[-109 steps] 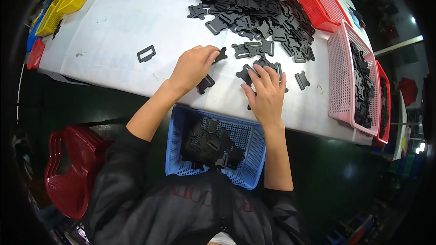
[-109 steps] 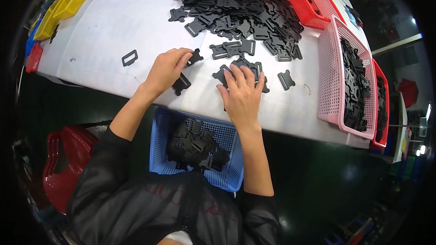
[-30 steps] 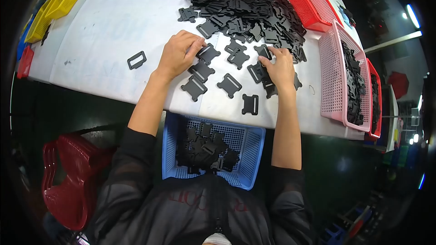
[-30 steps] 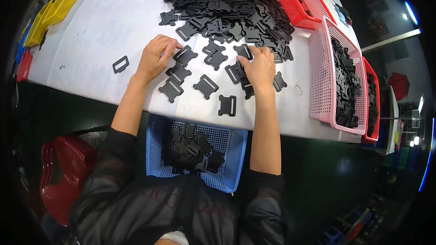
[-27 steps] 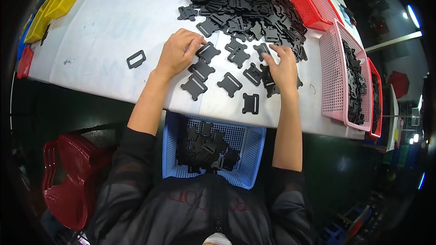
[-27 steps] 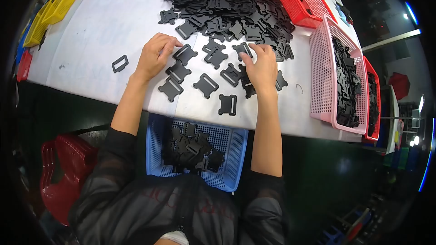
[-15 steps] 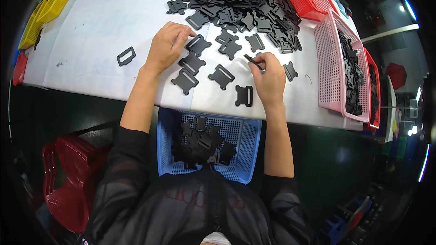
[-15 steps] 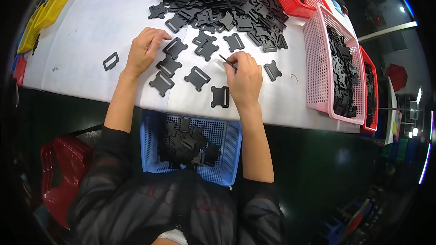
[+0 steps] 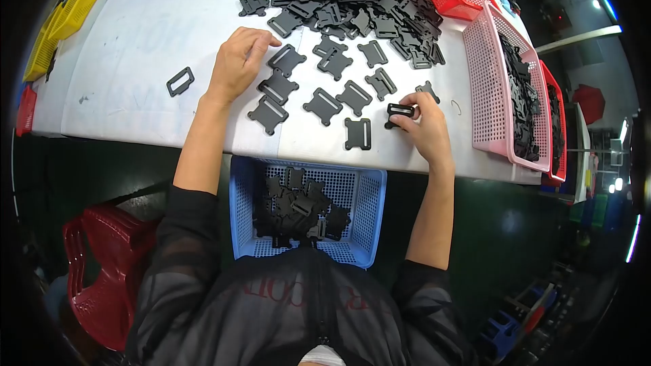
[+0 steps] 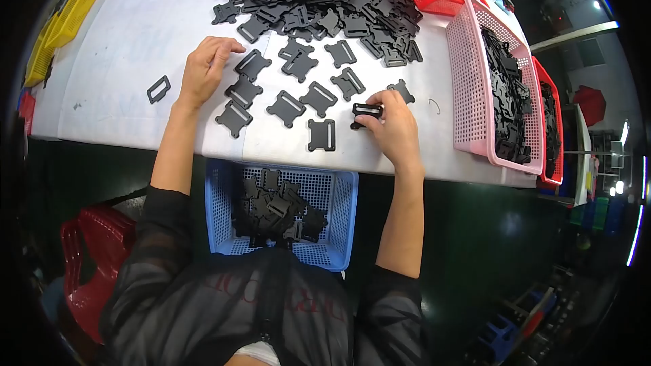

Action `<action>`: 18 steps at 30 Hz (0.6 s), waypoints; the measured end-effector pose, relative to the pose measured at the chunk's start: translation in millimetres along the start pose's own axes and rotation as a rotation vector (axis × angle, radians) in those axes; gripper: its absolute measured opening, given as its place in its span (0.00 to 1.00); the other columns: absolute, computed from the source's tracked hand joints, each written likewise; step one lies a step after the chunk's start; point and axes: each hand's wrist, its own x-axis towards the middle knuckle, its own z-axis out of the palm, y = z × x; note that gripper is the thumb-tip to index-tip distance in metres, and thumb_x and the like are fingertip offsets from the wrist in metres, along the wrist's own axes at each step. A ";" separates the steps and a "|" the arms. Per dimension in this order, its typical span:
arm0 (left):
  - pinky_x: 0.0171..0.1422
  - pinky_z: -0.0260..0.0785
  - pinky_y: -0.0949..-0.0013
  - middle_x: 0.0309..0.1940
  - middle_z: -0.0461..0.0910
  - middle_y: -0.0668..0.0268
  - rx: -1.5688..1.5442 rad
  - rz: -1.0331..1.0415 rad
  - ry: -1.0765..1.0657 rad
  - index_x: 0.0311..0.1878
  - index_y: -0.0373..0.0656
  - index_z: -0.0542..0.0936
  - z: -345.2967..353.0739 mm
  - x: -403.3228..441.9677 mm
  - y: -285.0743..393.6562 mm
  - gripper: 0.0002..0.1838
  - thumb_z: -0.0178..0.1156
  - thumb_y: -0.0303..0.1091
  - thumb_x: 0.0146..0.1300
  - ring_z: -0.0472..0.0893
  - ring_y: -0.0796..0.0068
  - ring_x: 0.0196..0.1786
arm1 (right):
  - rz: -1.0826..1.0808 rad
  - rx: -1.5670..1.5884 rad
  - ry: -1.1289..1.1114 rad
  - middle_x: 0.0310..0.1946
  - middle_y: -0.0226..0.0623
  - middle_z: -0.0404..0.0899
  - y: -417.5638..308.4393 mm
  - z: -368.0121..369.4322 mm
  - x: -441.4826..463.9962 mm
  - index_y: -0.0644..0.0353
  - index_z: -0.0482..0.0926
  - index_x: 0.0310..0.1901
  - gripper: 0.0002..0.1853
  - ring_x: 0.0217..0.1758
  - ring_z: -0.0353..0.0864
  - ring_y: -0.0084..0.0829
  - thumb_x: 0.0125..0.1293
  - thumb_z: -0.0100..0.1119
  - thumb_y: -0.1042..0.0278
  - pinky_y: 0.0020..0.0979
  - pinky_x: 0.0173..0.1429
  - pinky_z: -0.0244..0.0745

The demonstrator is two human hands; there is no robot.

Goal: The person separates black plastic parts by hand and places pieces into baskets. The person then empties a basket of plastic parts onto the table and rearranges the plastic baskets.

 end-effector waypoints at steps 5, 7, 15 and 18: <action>0.46 0.71 0.68 0.35 0.85 0.63 -0.002 -0.037 -0.004 0.36 0.40 0.85 0.4 -1.0 1.7 0.15 0.51 0.36 0.70 0.79 0.67 0.43 | -0.171 -0.029 0.090 0.33 0.33 0.75 -4.4 -3.8 -17.1 0.60 0.77 0.36 0.14 0.34 0.74 0.29 0.48 0.73 0.74 0.32 0.40 0.70; 0.45 0.71 0.69 0.35 0.84 0.63 -0.011 -0.058 -0.007 0.36 0.40 0.85 1.4 0.1 2.8 0.15 0.51 0.36 0.71 0.79 0.68 0.42 | -0.206 0.027 -0.004 0.32 0.33 0.75 -12.9 -5.9 -27.6 0.60 0.79 0.39 0.14 0.34 0.74 0.29 0.50 0.72 0.72 0.31 0.40 0.71; 0.47 0.70 0.70 0.39 0.84 0.64 -0.010 -0.070 0.049 0.40 0.40 0.85 -1.7 3.0 8.8 0.17 0.49 0.38 0.74 0.79 0.71 0.44 | -0.067 -0.152 0.270 0.36 0.39 0.80 -3.0 37.7 36.6 0.62 0.81 0.39 0.18 0.39 0.81 0.36 0.52 0.72 0.58 0.37 0.45 0.74; 0.50 0.69 0.71 0.41 0.84 0.62 -0.136 -0.006 0.222 0.42 0.39 0.84 -11.2 5.0 26.8 0.18 0.48 0.39 0.74 0.79 0.72 0.47 | 0.029 0.016 0.192 0.35 0.38 0.80 -2.8 29.4 47.6 0.61 0.81 0.38 0.16 0.37 0.81 0.36 0.52 0.72 0.62 0.36 0.44 0.74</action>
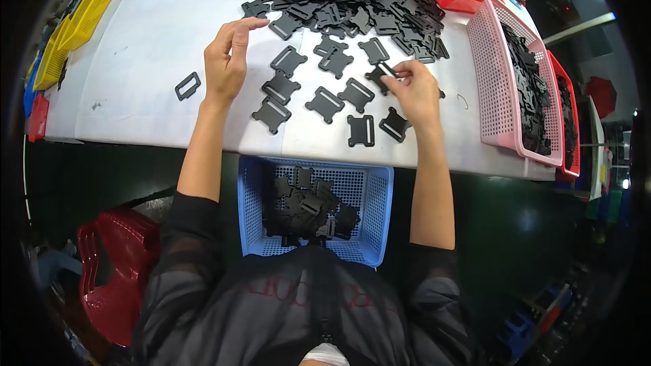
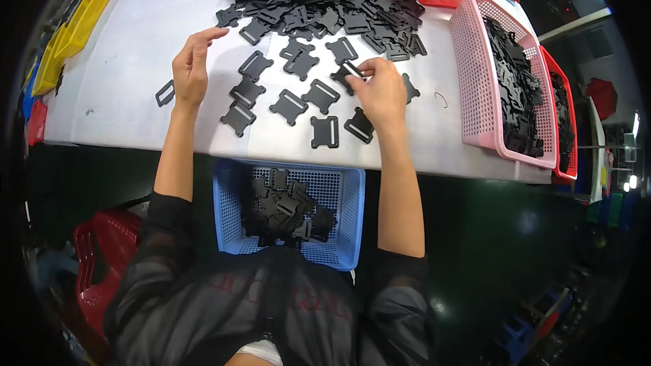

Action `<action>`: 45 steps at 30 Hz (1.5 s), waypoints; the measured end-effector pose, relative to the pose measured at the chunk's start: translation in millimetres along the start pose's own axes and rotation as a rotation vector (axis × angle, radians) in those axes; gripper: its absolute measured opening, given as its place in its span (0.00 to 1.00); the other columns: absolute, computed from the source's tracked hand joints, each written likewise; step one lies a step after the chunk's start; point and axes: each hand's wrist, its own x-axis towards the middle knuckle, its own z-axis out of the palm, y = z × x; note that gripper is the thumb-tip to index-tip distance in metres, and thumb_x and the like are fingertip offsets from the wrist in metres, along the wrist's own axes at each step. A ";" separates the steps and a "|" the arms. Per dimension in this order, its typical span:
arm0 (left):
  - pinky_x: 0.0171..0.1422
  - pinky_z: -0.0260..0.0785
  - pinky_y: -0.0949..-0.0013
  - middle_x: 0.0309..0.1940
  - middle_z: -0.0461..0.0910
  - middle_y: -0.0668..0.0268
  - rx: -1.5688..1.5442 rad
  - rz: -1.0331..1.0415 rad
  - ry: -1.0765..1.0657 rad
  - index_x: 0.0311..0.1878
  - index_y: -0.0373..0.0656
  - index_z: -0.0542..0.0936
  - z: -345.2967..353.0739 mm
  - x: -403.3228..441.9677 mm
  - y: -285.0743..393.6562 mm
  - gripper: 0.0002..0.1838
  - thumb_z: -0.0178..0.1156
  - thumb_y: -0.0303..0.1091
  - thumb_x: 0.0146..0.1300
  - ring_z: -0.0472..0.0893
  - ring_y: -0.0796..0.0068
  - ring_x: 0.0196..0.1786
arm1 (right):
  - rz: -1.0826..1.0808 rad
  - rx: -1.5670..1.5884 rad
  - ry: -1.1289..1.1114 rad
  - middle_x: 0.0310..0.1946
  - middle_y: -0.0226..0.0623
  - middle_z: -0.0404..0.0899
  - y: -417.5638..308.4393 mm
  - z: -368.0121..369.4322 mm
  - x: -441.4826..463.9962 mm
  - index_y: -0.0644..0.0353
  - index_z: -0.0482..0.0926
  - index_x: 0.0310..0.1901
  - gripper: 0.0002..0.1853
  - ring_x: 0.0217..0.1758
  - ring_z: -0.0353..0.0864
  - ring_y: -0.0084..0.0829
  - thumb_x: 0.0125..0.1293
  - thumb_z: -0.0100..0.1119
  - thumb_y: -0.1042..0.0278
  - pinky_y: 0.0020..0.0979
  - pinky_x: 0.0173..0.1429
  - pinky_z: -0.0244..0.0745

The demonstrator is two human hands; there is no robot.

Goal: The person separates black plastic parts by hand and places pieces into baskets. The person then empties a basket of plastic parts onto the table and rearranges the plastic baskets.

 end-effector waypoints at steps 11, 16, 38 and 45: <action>0.53 0.67 0.63 0.40 0.83 0.63 0.531 0.068 -0.265 0.40 0.41 0.83 -31.1 -88.4 46.9 0.06 0.59 0.29 0.62 0.79 0.65 0.46 | -0.281 -0.160 0.141 0.42 0.37 0.77 10.6 -20.3 -102.4 0.57 0.83 0.43 0.13 0.46 0.75 0.39 0.55 0.69 0.68 0.38 0.50 0.71; 0.60 0.63 0.60 0.52 0.79 0.66 0.488 0.171 -0.370 0.49 0.43 0.81 -10.3 -119.4 60.8 0.12 0.60 0.33 0.62 0.75 0.66 0.56 | -0.348 -0.170 0.158 0.58 0.42 0.73 -5.6 -4.3 -121.3 0.56 0.79 0.56 0.22 0.64 0.69 0.46 0.59 0.67 0.65 0.43 0.65 0.64; 0.75 0.48 0.45 0.66 0.68 0.59 0.535 0.263 -0.580 0.61 0.43 0.74 54.0 -60.7 31.0 0.22 0.56 0.43 0.67 0.62 0.60 0.72 | -0.411 -0.131 0.112 0.59 0.45 0.72 -17.2 29.6 -15.9 0.58 0.71 0.62 0.23 0.71 0.61 0.46 0.68 0.56 0.61 0.47 0.74 0.52; 0.75 0.45 0.41 0.69 0.65 0.61 0.525 0.102 -0.511 0.67 0.46 0.69 32.7 -36.3 0.3 0.25 0.53 0.43 0.68 0.55 0.59 0.76 | -0.450 -0.056 -0.090 0.70 0.40 0.62 -32.8 57.5 -10.0 0.52 0.66 0.67 0.27 0.75 0.55 0.44 0.68 0.54 0.55 0.56 0.75 0.45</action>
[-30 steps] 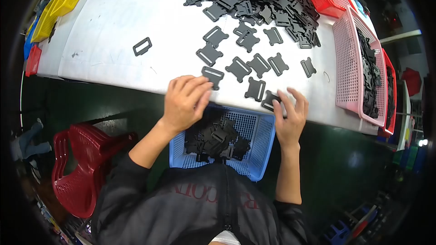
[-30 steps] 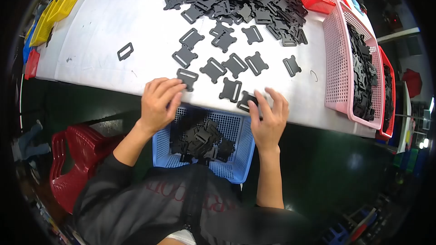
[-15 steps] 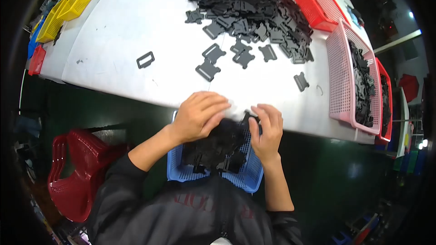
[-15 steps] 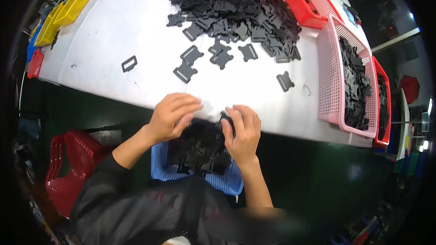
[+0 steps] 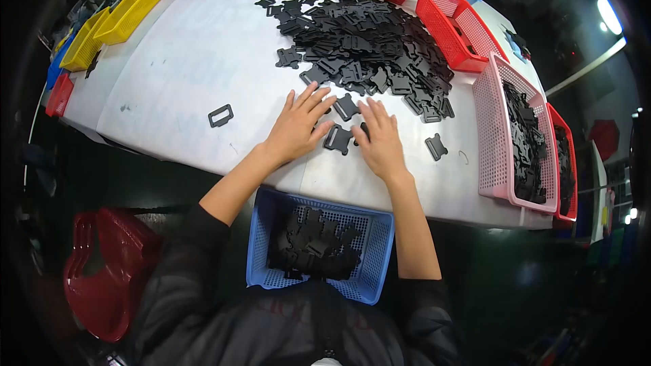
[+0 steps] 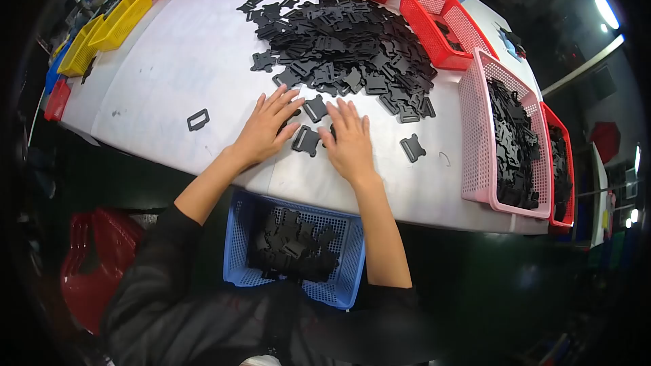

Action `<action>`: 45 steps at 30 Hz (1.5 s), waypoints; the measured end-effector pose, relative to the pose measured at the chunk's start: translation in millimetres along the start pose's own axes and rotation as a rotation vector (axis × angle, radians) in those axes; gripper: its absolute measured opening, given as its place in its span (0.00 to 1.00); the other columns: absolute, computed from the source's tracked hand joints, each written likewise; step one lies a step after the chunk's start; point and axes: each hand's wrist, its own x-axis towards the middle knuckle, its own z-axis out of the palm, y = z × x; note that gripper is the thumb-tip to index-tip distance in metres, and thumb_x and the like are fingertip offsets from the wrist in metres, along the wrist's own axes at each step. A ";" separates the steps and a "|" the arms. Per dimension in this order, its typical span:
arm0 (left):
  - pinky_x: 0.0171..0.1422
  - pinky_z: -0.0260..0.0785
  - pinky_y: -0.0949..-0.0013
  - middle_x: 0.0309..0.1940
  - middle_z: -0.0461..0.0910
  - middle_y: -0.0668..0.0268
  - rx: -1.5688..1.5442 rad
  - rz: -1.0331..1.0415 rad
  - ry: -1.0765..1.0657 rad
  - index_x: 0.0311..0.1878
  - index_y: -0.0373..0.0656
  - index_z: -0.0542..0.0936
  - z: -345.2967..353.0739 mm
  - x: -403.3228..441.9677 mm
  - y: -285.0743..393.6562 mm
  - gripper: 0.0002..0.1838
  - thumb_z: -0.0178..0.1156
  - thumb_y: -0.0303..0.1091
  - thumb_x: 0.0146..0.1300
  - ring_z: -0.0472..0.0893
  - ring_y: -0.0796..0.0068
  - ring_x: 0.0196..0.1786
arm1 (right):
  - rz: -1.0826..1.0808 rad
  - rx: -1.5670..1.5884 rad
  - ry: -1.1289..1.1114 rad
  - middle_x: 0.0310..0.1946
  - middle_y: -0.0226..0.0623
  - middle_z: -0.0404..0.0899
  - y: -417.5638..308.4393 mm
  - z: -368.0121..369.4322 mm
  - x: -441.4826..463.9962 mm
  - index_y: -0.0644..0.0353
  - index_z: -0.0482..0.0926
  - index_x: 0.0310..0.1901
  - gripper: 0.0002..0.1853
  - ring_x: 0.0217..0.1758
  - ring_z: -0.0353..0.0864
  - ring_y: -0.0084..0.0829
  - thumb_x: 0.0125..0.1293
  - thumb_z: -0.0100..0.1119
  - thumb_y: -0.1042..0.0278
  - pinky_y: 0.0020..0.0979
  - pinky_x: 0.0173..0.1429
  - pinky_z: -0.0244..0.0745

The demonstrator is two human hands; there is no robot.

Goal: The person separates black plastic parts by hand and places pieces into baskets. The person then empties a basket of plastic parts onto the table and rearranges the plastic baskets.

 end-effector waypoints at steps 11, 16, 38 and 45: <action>0.73 0.56 0.50 0.60 0.73 0.55 -0.398 0.109 -0.243 0.58 0.39 0.76 -22.2 -78.2 57.0 0.20 0.59 0.30 0.62 0.68 0.55 0.68 | -0.143 0.086 -0.123 0.60 0.38 0.72 -46.2 -33.4 -97.3 0.55 0.76 0.56 0.20 0.68 0.67 0.40 0.63 0.61 0.60 0.49 0.71 0.56; 0.53 0.72 0.63 0.46 0.81 0.57 -0.478 0.075 0.032 0.46 0.39 0.82 -37.2 -39.2 62.3 0.10 0.57 0.25 0.62 0.78 0.58 0.50 | 0.173 -0.009 0.241 0.45 0.39 0.77 12.6 -78.6 -75.2 0.58 0.79 0.49 0.16 0.49 0.76 0.43 0.58 0.65 0.67 0.41 0.52 0.71; 0.57 0.63 0.62 0.48 0.78 0.65 -0.161 0.163 0.120 0.51 0.43 0.77 19.4 13.5 19.5 0.14 0.58 0.31 0.62 0.74 0.64 0.54 | 0.623 -0.186 0.182 0.44 0.46 0.84 189.9 -123.2 116.1 0.66 0.80 0.51 0.28 0.44 0.85 0.42 0.64 0.59 0.46 0.37 0.50 0.77; 0.60 0.62 0.60 0.54 0.75 0.63 -0.141 0.176 0.085 0.55 0.43 0.75 19.3 16.7 25.8 0.18 0.59 0.33 0.61 0.71 0.63 0.59 | 0.206 -0.084 0.329 0.54 0.40 0.76 139.6 -27.4 57.3 0.55 0.77 0.55 0.21 0.62 0.70 0.41 0.67 0.54 0.51 0.40 0.67 0.60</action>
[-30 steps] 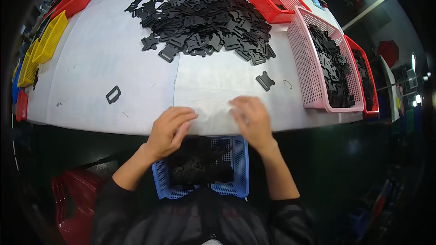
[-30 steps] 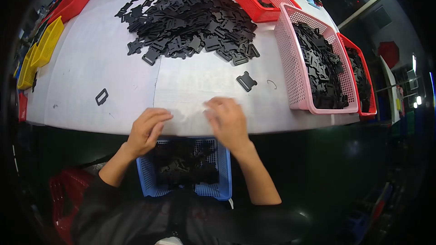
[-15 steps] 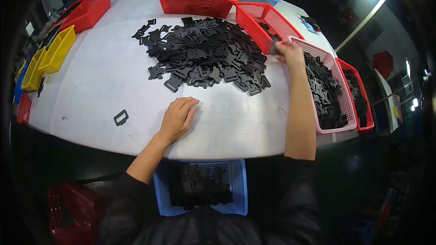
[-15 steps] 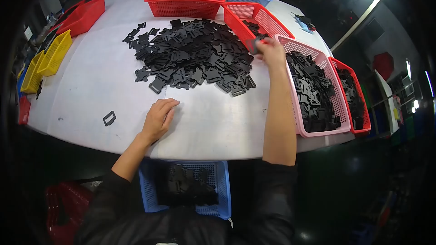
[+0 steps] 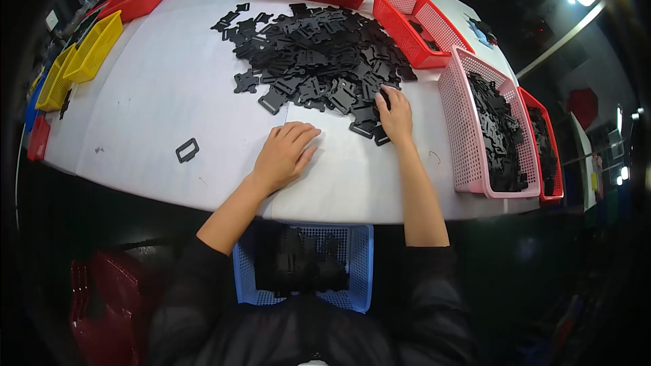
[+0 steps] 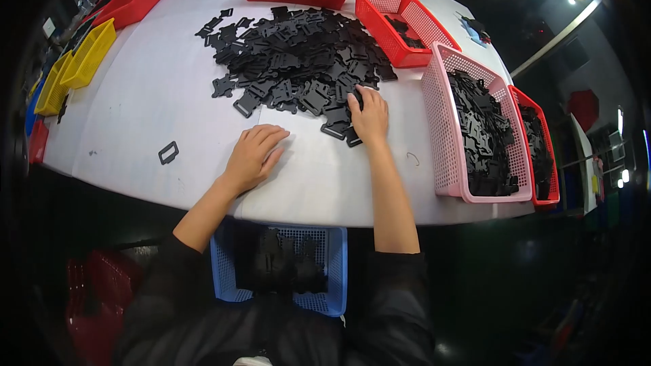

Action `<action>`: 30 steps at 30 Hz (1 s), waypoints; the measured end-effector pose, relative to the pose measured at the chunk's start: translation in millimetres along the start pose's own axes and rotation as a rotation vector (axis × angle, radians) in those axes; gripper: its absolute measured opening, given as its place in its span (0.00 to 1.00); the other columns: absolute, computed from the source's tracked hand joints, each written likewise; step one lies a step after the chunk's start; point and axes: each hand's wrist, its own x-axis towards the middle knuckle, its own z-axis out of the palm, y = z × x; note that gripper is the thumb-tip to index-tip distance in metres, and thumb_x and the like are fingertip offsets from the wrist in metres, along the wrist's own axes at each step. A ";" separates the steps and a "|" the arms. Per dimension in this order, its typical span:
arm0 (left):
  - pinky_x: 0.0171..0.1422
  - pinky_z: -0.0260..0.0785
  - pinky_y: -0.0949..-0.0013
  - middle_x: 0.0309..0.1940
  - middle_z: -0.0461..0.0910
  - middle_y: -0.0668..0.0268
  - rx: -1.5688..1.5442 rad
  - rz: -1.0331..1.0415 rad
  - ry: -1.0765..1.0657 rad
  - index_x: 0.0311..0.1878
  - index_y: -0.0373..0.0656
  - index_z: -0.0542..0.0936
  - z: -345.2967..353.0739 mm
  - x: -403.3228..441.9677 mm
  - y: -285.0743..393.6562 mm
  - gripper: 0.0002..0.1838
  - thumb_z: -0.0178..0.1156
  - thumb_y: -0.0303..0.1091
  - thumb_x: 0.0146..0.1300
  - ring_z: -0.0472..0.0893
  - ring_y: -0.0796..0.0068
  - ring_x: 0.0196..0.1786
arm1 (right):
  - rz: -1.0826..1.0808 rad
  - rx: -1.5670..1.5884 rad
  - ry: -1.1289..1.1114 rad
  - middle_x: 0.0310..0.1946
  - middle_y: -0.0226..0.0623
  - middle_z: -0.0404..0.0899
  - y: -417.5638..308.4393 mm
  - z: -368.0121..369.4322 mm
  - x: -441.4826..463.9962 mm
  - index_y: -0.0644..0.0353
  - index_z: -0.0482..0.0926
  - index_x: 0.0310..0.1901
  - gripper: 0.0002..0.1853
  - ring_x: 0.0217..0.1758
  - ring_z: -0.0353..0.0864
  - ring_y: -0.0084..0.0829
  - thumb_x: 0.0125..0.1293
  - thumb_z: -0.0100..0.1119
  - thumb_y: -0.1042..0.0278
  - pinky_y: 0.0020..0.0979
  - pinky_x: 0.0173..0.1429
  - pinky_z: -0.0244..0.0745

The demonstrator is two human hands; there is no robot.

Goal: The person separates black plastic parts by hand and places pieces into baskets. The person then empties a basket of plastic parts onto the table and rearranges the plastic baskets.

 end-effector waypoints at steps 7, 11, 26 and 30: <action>0.76 0.49 0.47 0.68 0.66 0.64 0.057 0.053 -0.167 0.66 0.44 0.69 -0.3 -11.4 17.4 0.26 0.56 0.43 0.67 0.57 0.61 0.75 | 0.129 0.570 -0.165 0.51 0.40 0.78 -70.6 -19.1 -48.1 0.60 0.78 0.53 0.15 0.58 0.75 0.40 0.69 0.53 0.63 0.35 0.63 0.67; 0.76 0.48 0.46 0.68 0.66 0.66 0.129 0.019 -0.219 0.63 0.46 0.73 3.4 -35.2 12.7 0.24 0.57 0.43 0.66 0.60 0.60 0.73 | -0.017 0.450 -0.091 0.51 0.41 0.78 -89.0 -54.1 -83.4 0.59 0.79 0.52 0.15 0.57 0.75 0.41 0.64 0.60 0.69 0.36 0.61 0.68; 0.61 0.61 0.59 0.54 0.76 0.63 0.049 0.023 -0.010 0.55 0.42 0.76 -10.8 -19.3 33.7 0.24 0.67 0.40 0.56 0.69 0.62 0.61 | 0.086 0.014 -0.088 0.40 0.37 0.81 -102.8 -94.6 -148.6 0.60 0.81 0.47 0.14 0.46 0.78 0.35 0.61 0.64 0.65 0.36 0.48 0.71; 0.61 0.60 0.60 0.52 0.76 0.64 0.094 0.062 -0.094 0.57 0.42 0.75 6.8 -15.4 27.1 0.27 0.68 0.41 0.54 0.70 0.63 0.59 | 0.263 -0.025 -0.187 0.41 0.37 0.80 -75.4 -114.0 -141.1 0.60 0.81 0.48 0.14 0.47 0.77 0.36 0.63 0.62 0.64 0.38 0.50 0.70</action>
